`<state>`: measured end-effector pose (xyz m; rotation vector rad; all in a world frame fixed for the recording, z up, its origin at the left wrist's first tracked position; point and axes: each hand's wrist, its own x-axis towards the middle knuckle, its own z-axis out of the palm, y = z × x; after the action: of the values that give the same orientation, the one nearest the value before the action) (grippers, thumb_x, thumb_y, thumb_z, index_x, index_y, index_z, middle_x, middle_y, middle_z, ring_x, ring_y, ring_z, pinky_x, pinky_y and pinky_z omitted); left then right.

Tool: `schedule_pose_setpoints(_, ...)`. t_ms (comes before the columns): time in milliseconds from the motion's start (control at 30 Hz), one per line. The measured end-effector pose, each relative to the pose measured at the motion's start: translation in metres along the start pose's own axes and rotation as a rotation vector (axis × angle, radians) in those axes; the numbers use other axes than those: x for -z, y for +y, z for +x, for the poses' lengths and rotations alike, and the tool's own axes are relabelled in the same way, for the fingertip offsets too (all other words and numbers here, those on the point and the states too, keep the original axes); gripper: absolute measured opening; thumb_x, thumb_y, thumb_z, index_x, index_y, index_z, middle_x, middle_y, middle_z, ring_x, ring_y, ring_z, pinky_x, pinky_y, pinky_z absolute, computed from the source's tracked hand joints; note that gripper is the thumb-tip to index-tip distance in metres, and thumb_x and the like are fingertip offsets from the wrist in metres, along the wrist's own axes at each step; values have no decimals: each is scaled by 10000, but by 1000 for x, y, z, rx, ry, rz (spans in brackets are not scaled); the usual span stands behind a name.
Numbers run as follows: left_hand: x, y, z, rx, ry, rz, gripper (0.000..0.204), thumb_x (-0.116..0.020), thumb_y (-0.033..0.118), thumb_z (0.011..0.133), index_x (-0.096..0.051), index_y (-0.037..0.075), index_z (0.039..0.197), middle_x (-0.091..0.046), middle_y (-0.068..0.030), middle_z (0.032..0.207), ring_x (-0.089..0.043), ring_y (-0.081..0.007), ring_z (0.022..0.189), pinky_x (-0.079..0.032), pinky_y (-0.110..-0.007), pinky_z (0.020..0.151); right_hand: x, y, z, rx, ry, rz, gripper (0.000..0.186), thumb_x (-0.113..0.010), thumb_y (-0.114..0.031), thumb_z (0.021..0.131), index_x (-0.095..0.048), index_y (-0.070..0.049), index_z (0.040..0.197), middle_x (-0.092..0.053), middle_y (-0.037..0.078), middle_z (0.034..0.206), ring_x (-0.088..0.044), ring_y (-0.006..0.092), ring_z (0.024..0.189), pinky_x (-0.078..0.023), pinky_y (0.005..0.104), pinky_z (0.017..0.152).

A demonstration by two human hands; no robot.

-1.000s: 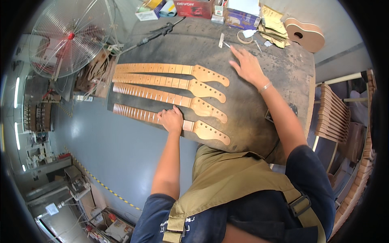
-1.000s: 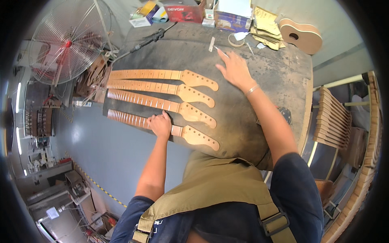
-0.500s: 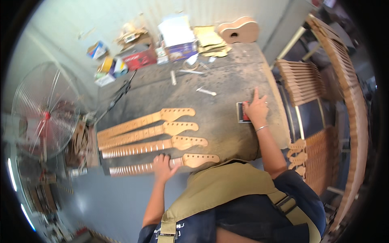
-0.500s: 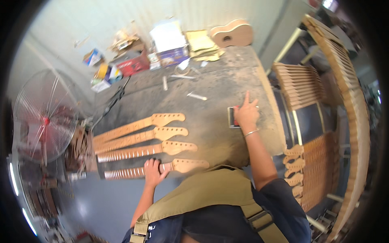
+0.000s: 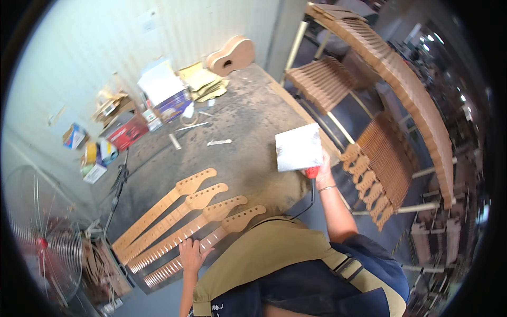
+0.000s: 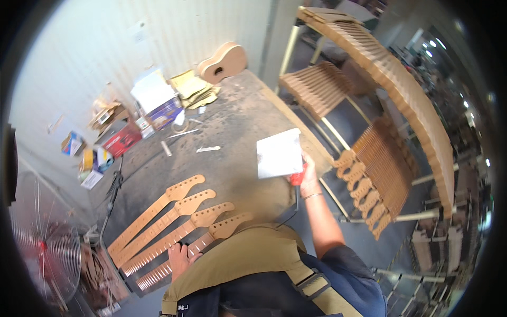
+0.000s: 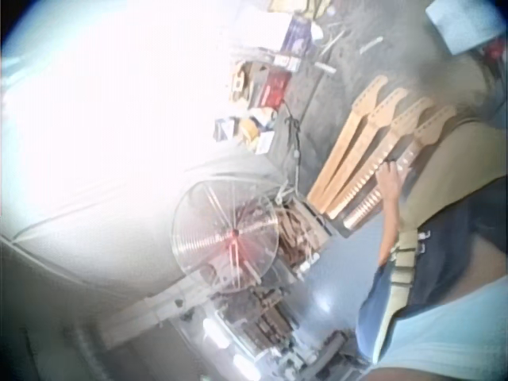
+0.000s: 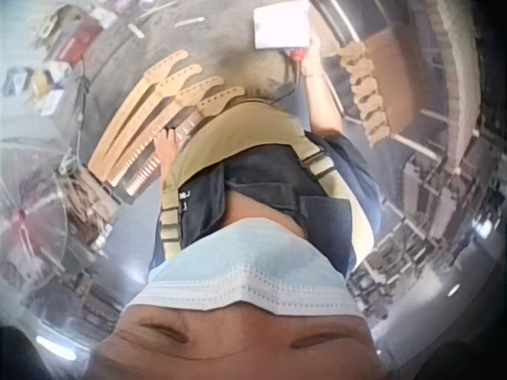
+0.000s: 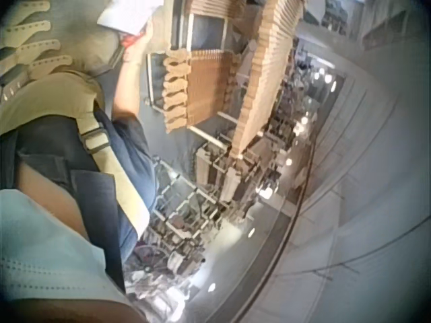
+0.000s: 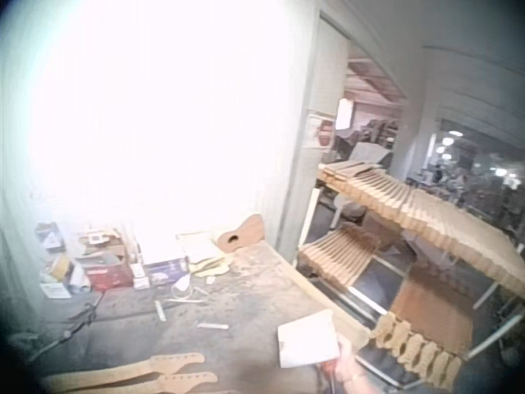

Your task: The person sands the edges and surfaces of a wooden guitar neck using a handheld electric sander. They hold the neck with one hand and move the sander along the fretboard and headstock, then flip the neck to sand the back side.

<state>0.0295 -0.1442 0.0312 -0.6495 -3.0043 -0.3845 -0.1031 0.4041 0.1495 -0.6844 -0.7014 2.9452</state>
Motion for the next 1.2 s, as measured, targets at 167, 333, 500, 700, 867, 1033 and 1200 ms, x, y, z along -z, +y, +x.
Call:
schedule_pose_setpoints(167,5,-11,16,-35,-23,-26,626,-849,619,783,-628,51,924,-539,-158,947,-542,-374,921,-423,-502,860,28,16,-48,121,-65,45,424,-583,-303,1091,-616,-56,1435,-708,133,1351,-721,279,1171,-617,463,973)
schedule_pose_setpoints(333,-7,-37,38,-20,-24,-59,644,-846,595,810,-585,17,921,-546,-208,956,-545,-444,936,-440,-534,818,58,37,-109,258,-17,-53,420,-593,-255,1101,-611,-30,1455,-699,108,1389,-693,253,1234,-578,420,1033)
schedule_pose_setpoints(500,-21,-72,71,44,121,-9,635,-857,578,816,-574,18,914,-555,-219,946,-560,-473,929,-453,-558,815,34,65,-134,162,16,-301,382,-687,-351,1056,-510,-238,1374,-638,-18,1124,-664,104,942,-535,268,621)
schedule_pose_setpoints(700,17,-67,97,-30,93,-15,627,-809,578,914,-672,-32,972,-675,-305,919,-651,-517,897,-535,-580,796,52,94,-142,76,12,-415,391,-704,-366,1038,-508,-247,1355,-645,-3,1065,-660,116,738,-530,279,516)
schedule_pose_setpoints(867,-12,-81,79,-119,-80,69,661,-763,639,929,-711,-7,1061,-707,-335,1044,-704,-483,983,-545,-584,893,30,107,-134,168,4,-473,459,-755,-258,1016,-490,-206,1387,-644,37,1208,-667,144,978,-564,278,574)
schedule_pose_setpoints(1033,-35,-28,76,-285,-157,-147,634,-829,563,877,-677,-15,1086,-664,-310,1015,-659,-498,953,-527,-589,842,29,102,-123,278,-7,-1085,645,-882,-290,918,-505,-145,1421,-636,58,1301,-630,189,1198,-600,358,840)
schedule_pose_setpoints(1200,-58,5,76,-308,-64,-326,638,-895,487,826,-642,-24,1111,-621,-285,985,-614,-514,923,-508,-595,791,23,113,-104,482,-65,-1447,680,-991,-371,741,-667,-85,1266,-698,93,1193,-650,186,1120,-547,382,978)
